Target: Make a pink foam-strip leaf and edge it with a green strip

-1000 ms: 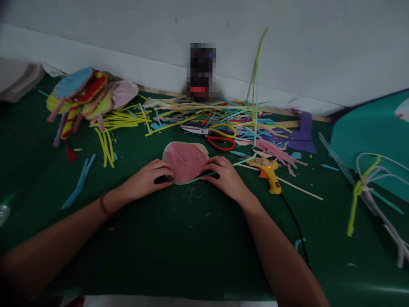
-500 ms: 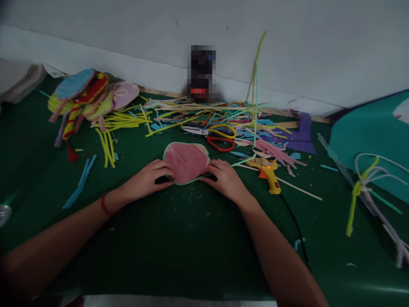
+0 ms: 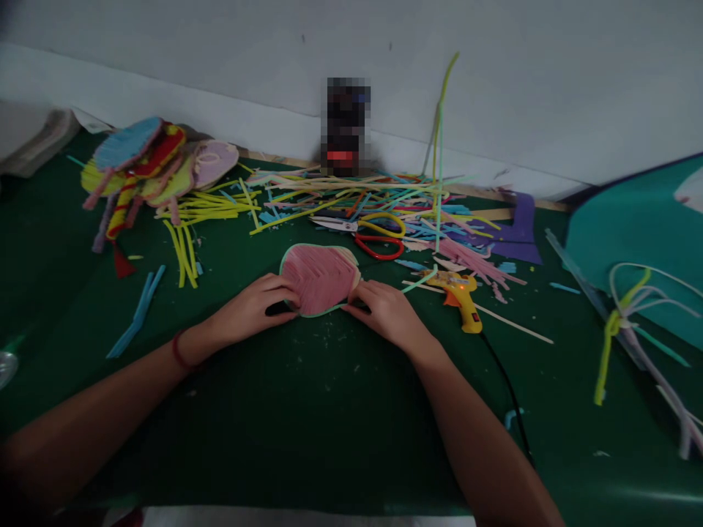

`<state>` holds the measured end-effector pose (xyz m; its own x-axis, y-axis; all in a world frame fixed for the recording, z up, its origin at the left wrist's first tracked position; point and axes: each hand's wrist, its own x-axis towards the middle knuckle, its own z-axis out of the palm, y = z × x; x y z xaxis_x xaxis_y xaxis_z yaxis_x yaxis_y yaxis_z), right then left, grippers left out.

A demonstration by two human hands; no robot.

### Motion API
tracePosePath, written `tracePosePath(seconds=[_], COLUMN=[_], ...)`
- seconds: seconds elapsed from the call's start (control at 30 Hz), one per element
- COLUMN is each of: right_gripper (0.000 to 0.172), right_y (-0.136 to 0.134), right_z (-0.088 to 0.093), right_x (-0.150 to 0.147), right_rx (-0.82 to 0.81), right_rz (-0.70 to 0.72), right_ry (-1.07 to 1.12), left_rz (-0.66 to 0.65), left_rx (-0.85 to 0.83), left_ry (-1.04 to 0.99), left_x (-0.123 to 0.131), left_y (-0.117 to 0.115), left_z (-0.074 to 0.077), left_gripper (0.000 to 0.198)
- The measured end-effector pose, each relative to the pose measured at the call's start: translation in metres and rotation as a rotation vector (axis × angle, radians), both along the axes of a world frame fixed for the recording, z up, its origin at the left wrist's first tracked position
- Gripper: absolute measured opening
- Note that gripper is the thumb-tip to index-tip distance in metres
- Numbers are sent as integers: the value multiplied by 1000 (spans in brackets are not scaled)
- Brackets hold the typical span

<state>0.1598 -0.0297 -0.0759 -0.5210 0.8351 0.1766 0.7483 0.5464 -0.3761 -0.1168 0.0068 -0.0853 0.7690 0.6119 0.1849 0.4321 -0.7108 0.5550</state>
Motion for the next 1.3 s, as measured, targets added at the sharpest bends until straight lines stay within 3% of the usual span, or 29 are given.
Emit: tracePosePath(seconds=[0.17,0.57,0.97,1.3], right_gripper=[14,20,19,17], right_y=[-2,-1,0,1], right_z=[-1,-11,-10,-11], right_x=[-2,0,-4,-3], right_rx=[-59,66,33,-2], right_rz=[-58,-14,-51,-67], right_ry=[55,44,113,131], left_rz=[-6,-7,1,-52], left_rx=[5,6,5,138], left_ry=[-3,-11,14,12], left_x=[0,0,1,-2], left_y=[0,1,0,3], left_z=[-1,-2,0,-4], left_gripper=[11,11,13,18])
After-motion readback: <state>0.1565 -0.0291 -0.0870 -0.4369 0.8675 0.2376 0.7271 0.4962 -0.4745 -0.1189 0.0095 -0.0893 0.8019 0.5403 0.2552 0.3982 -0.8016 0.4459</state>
